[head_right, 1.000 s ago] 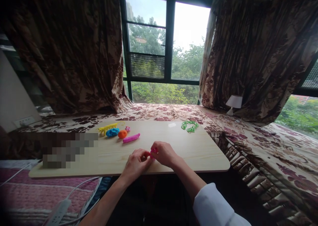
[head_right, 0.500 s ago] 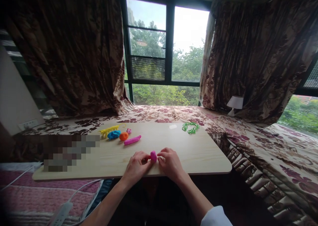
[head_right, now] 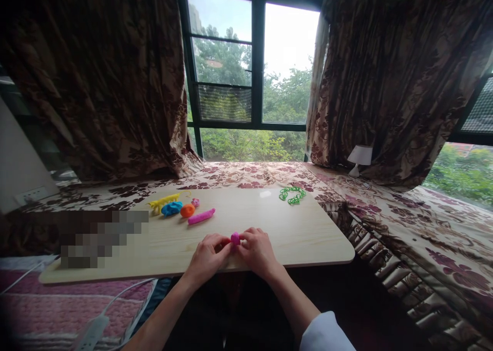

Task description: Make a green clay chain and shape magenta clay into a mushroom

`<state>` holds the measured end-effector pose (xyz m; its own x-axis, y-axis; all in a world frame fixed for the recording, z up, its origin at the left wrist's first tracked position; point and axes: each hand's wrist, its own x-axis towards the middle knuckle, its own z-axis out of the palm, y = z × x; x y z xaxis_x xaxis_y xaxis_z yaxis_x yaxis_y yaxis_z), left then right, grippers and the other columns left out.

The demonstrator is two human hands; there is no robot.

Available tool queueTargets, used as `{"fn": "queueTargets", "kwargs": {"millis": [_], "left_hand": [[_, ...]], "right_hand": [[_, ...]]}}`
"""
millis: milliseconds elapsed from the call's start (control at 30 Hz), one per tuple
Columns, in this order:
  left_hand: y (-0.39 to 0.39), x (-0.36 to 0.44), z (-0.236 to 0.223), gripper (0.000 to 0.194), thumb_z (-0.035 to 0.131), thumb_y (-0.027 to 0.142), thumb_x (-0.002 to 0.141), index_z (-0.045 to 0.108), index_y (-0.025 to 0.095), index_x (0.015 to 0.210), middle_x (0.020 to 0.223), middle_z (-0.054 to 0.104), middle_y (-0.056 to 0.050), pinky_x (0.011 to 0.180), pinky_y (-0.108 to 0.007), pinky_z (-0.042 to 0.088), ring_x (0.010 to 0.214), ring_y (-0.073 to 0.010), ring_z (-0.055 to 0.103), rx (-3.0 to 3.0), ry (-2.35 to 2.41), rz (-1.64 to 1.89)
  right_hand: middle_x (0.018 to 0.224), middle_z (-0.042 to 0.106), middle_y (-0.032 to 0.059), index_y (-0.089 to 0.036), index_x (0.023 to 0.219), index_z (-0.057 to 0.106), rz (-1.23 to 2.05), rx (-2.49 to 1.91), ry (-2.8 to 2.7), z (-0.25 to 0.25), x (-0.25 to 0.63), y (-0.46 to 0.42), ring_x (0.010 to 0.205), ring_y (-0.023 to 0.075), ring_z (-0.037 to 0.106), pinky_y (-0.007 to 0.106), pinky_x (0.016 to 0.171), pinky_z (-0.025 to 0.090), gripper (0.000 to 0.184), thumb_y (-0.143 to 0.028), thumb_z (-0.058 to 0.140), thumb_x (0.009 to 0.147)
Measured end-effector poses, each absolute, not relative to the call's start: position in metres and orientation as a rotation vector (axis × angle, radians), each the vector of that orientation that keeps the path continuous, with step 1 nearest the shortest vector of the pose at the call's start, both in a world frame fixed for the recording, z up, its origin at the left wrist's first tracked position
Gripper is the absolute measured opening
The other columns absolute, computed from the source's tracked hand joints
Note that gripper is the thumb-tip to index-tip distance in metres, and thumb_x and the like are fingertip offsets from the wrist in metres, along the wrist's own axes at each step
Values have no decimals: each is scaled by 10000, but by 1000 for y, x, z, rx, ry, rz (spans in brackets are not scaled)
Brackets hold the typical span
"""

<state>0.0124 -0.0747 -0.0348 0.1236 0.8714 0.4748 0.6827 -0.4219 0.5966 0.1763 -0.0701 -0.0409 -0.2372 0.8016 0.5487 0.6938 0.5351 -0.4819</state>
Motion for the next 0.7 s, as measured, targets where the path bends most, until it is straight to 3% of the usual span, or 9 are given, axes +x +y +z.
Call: {"fn": "queueTargets", "kwargs": {"millis": [133,300,367,467,600,700], "left_hand": [[-77,17,-28,293,518,419,746,650,203,894,717,661,-16,698,-281,444,699,-163,599,1944,1502,1246],[-80,29,-21,254,587,394,676,657,193,816,692,663,-7,685,-258,467,684,-160,616,1827,1408,1278],[-79,31,-20,237,586,389,673,653,191,784,698,667,-10,680,-261,474,693,-167,620,1770,1368,1317],[-77,28,-20,273,560,391,702,644,175,847,758,682,-34,708,-279,475,758,-186,625,1673,1265,1401],[-75,20,-24,373,544,372,739,577,169,1051,871,682,-54,750,-287,464,830,-185,619,1606,1155,1407],[-75,17,-28,309,527,365,766,586,183,1009,901,668,-45,776,-279,451,858,-175,607,1684,1103,1342]], "right_hand": [[840,614,36,-227,771,672,143,-1245,-1990,-41,175,-70,811,173,534,288,742,396,77,-271,609,761],[831,621,33,-208,721,653,178,-1261,-1984,-40,177,-72,809,168,540,283,745,403,76,-233,592,759],[860,627,26,-225,818,656,256,-1182,-1980,-41,179,-71,835,173,548,297,772,411,92,-218,608,739],[915,632,29,-233,1053,591,484,-1068,-1863,-43,179,-69,825,174,575,304,747,452,351,-226,642,705],[961,623,48,-199,1030,600,743,-919,-1688,-44,174,-63,773,157,604,276,661,497,287,-253,602,748],[937,631,53,-194,1050,595,814,-862,-1567,-43,172,-62,811,171,608,287,688,508,314,-277,612,748]]}}
